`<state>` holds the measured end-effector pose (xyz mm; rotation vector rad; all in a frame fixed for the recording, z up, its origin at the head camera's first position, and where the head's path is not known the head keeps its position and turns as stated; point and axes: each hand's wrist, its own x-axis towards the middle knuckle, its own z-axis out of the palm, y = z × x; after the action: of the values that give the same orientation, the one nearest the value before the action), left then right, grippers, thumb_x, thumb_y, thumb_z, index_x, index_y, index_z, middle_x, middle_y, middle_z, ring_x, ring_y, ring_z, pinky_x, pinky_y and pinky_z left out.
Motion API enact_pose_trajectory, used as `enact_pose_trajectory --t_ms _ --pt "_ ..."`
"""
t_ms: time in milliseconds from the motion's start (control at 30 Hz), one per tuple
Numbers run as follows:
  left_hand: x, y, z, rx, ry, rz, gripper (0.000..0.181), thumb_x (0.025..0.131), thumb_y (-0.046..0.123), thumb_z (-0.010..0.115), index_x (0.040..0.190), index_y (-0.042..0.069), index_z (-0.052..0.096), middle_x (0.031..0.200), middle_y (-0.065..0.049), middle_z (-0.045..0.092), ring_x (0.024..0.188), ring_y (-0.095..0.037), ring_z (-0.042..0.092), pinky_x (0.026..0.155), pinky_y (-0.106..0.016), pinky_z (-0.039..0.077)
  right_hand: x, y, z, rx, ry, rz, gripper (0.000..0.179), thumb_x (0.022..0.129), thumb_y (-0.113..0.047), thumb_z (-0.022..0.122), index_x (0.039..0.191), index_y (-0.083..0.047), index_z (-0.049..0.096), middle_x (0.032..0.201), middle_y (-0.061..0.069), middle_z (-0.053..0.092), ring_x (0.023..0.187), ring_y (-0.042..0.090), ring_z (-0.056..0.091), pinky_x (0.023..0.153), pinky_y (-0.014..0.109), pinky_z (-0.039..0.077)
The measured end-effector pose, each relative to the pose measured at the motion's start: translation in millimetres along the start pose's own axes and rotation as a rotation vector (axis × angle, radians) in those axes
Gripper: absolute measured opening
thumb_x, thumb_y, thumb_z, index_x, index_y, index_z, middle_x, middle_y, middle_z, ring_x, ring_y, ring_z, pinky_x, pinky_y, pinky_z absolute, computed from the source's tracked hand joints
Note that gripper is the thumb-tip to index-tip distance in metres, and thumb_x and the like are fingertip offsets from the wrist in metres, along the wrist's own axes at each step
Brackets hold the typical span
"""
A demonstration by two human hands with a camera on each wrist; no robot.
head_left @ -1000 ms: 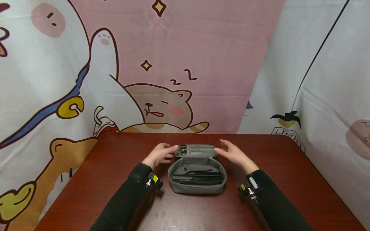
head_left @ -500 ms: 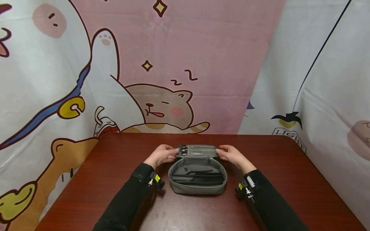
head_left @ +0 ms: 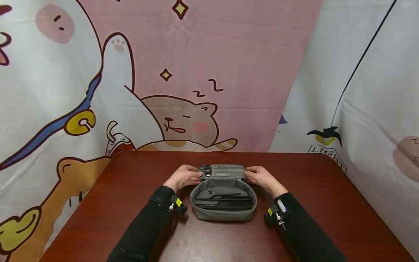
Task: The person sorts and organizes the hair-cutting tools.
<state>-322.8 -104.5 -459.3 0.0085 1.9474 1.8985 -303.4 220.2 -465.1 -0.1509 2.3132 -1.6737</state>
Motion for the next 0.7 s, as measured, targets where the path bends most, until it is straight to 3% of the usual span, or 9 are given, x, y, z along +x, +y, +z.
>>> enact_pose_trajectory --t_ms 367,567,700 --pt "1.7 -3.2 1.6 0.019 0.032 0.057 0.057 0.093 -0.007 0.062 0.142 -0.019 0.034 0.135 -0.036 0.046 0.114 -0.042 0.060 0.088 -0.040 0.054 0.8 2.2 0.2 0.054 0.016 -0.093 0.047 0.102 -0.002 0.052 0.139 0.021 0.037 0.133 0.036 0.049 0.111 0.028 0.061 0.093 0.040 0.052" --pt "1.8 -2.2 3.3 0.018 0.080 0.103 0.054 0.091 -0.010 0.062 0.140 -0.017 0.040 0.126 -0.034 0.054 0.105 -0.038 0.065 0.085 -0.039 0.055 3.3 1.6 2.2 0.059 0.091 -0.146 0.046 0.100 0.001 0.054 0.139 0.019 0.038 0.131 0.036 0.052 0.110 0.030 0.063 0.092 0.041 0.052" --pt "2.7 -2.3 5.0 0.010 0.117 0.127 0.048 0.091 -0.009 0.064 0.135 -0.015 0.048 0.115 -0.026 0.062 0.091 -0.028 0.070 0.080 -0.037 0.057 3.9 -0.3 3.0 0.069 0.134 -0.164 0.043 0.099 0.003 0.054 0.138 0.018 0.042 0.128 0.035 0.055 0.104 0.025 0.065 0.090 0.041 0.053"
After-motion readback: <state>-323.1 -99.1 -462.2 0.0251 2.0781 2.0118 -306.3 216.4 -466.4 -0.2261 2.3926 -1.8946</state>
